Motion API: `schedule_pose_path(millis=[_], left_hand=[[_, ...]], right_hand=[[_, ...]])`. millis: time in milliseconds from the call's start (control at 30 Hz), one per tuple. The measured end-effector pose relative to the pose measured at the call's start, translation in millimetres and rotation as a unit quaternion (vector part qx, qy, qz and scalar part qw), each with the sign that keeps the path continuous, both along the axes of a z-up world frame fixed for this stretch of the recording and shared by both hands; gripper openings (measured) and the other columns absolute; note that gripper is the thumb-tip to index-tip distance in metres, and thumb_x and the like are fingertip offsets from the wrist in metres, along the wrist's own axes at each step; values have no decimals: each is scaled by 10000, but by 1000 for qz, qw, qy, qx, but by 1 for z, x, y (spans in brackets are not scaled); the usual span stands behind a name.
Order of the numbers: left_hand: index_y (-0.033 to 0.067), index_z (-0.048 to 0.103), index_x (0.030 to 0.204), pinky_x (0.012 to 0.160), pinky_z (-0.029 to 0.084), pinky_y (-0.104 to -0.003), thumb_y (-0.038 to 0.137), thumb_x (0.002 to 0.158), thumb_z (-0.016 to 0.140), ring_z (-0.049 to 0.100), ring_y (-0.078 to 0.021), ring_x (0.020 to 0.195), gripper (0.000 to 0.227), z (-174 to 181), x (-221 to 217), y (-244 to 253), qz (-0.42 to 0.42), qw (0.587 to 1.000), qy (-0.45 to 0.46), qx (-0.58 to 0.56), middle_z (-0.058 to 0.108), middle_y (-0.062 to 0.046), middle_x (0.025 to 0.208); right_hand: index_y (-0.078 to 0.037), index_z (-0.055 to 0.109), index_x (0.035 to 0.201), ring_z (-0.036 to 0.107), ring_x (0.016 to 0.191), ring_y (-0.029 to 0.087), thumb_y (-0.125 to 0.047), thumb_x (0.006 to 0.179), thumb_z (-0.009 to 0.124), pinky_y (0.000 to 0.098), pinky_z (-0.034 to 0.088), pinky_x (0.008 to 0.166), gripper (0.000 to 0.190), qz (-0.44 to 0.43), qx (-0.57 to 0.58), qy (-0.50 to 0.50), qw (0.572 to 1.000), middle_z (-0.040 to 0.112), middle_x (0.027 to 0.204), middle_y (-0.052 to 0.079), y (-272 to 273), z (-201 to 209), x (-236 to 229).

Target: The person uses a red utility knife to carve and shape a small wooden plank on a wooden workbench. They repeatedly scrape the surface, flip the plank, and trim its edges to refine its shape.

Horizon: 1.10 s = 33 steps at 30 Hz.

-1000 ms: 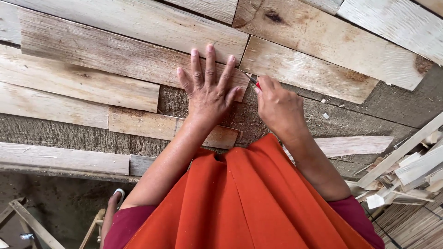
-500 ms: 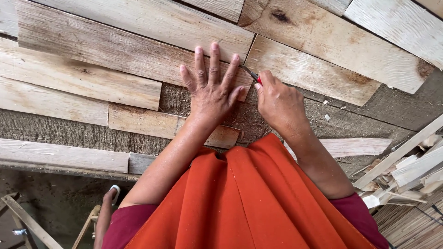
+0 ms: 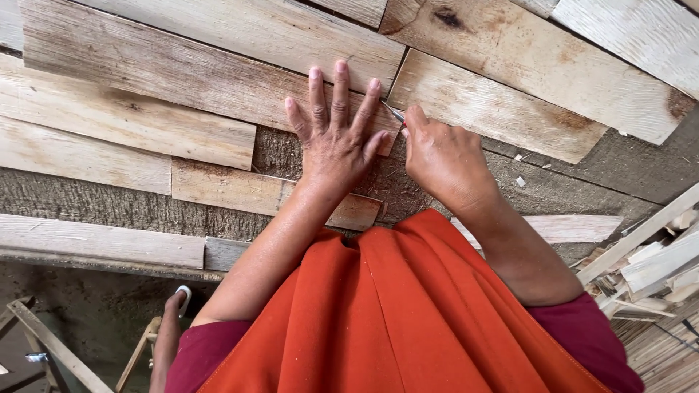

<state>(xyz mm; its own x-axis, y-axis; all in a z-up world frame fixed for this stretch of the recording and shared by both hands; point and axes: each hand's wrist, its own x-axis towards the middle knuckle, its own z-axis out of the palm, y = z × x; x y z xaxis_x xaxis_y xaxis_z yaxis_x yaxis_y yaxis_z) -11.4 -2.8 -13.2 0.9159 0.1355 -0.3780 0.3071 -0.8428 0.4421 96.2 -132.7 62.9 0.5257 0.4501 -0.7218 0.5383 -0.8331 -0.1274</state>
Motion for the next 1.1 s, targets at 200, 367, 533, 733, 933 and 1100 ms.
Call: schedule_pose_path(millis=[200,367,533,733,933,1100], left_hand=[[310,227,1686,1126,-90,-750,684,1094,374,23,-513,1557,716,-3,0,-1,1,1000,2,4,46,-168,1697],[342,145,1689,1125,-114,-738,700,1075,300,-33,-496,1571,727,14,9,4,-10,997,77,-21,-15,-148,1705],[371,105,1693,1132,-133,-728,711,1063,257,-79,-476,1574,732,22,12,8,-12,992,123,-40,-55,-121,1711],[381,26,1737,1172,-192,-714,872,1122,373,-181,-434,1566,860,-17,-6,-3,-30,990,-42,134,-184,-124,1719],[342,163,1687,1136,-93,-747,660,1111,423,-21,-484,1568,707,13,6,8,-6,997,62,-36,1,-145,1706],[352,146,1689,1144,-90,-758,640,1108,474,-28,-480,1579,727,13,7,8,-8,997,65,-35,-15,-136,1713]], right_hand=[[-70,459,1080,677,564,417,-83,1066,359,569,512,506,102,71,-1,-14,997,662,752,131,-9,-5,3],[-130,451,1011,597,472,253,13,833,500,408,428,393,234,175,34,-147,973,558,693,26,-31,-22,-3],[-166,494,990,622,460,185,-34,843,564,340,433,345,210,246,77,-264,930,586,715,-15,-38,-24,-3],[-108,502,1073,604,424,238,59,866,500,378,420,323,266,231,65,-194,951,594,731,48,-40,-24,2],[-102,463,1071,596,446,248,50,908,473,404,438,356,224,215,36,-160,963,572,743,43,-44,-22,0],[-195,472,1046,620,472,197,-72,934,525,358,425,359,175,256,17,-267,929,557,738,-33,-51,-24,-5]])
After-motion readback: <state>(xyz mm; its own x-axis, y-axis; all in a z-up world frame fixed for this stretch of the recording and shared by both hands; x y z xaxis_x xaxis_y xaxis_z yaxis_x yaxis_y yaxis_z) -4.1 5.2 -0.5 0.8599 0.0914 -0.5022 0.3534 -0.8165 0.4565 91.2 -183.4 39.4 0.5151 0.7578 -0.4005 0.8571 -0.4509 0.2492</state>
